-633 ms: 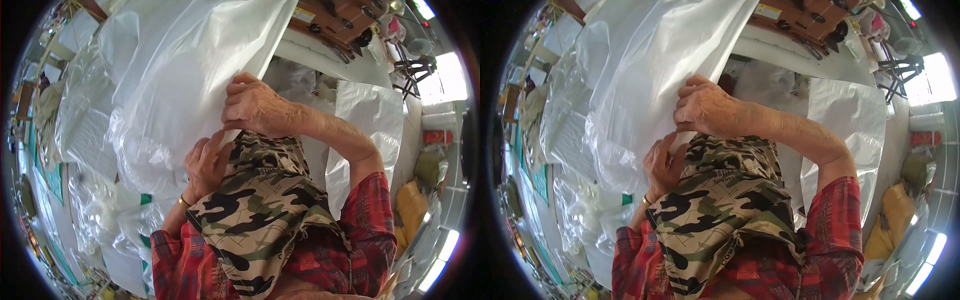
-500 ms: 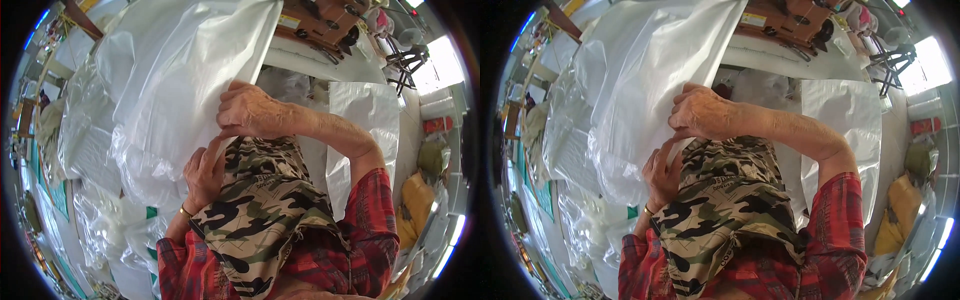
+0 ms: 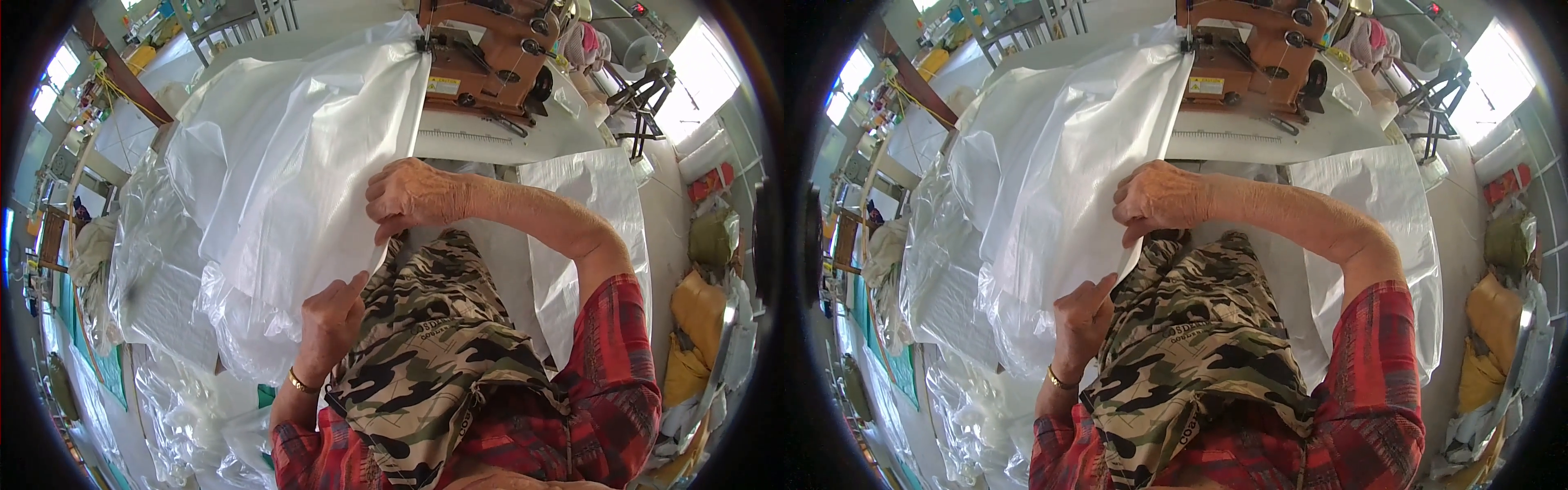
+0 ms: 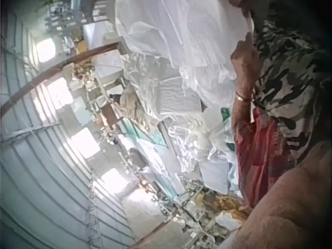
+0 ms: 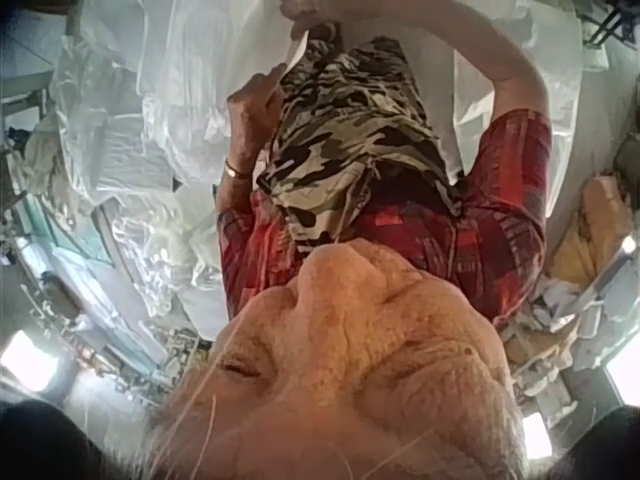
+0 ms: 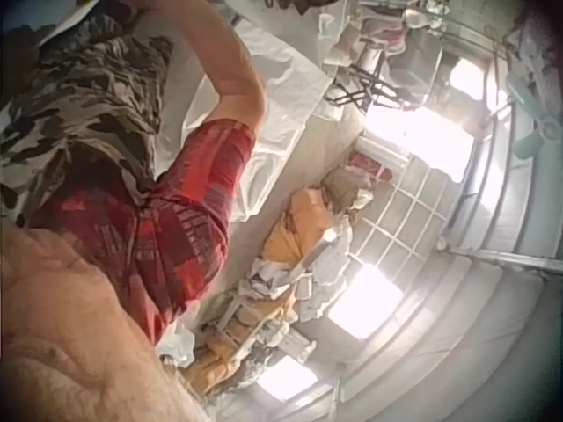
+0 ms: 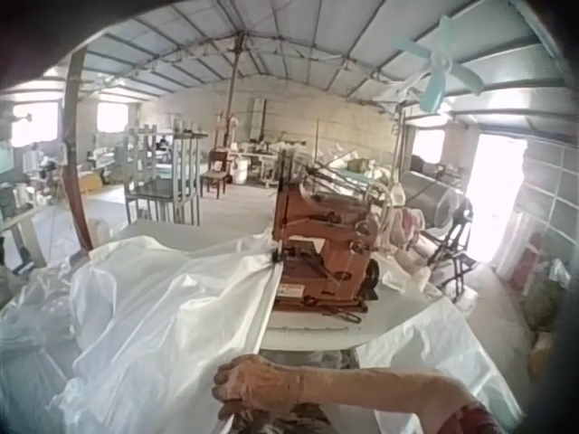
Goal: The person aligns and feeds the edges of large plastic sheets through a sewing machine to sew them together.
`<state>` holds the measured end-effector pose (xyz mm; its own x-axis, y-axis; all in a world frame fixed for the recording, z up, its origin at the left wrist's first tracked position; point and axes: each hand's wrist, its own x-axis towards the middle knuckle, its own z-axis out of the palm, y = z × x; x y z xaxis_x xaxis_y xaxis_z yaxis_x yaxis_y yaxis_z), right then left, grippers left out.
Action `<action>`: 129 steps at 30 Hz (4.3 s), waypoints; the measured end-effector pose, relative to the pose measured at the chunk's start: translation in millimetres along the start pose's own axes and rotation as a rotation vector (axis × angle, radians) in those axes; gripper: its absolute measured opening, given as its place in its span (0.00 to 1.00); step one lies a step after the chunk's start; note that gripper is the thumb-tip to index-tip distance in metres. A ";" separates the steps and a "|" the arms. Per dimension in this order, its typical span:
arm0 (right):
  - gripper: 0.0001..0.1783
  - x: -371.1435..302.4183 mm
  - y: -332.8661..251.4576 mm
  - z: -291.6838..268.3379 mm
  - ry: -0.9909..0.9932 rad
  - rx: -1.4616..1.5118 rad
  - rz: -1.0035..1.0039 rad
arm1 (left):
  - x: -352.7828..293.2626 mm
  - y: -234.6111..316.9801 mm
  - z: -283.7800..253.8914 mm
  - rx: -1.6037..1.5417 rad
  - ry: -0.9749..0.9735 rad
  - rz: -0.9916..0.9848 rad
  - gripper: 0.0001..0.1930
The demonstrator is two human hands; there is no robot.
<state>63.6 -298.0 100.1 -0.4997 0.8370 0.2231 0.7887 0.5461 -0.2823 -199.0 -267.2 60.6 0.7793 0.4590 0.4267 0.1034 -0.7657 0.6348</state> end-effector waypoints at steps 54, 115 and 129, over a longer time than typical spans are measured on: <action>0.21 -14.3 165.2 40.2 1.298 1.212 0.607 | 137.0 -47.0 92.8 0.483 -0.290 0.497 0.05; 0.25 -56.4 163.5 7.7 0.933 -0.544 0.689 | 230.2 -38.9 142.2 0.280 0.070 0.116 0.15; 0.25 -52.2 170.5 12.5 0.893 -0.632 0.736 | 260.3 -52.5 142.8 0.240 0.035 0.191 0.14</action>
<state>219.7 -248.1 28.7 0.3300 0.4856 0.8095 0.9248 -0.3382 -0.1742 86.7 -171.8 46.4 0.7774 0.3083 0.5482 0.1031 -0.9223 0.3724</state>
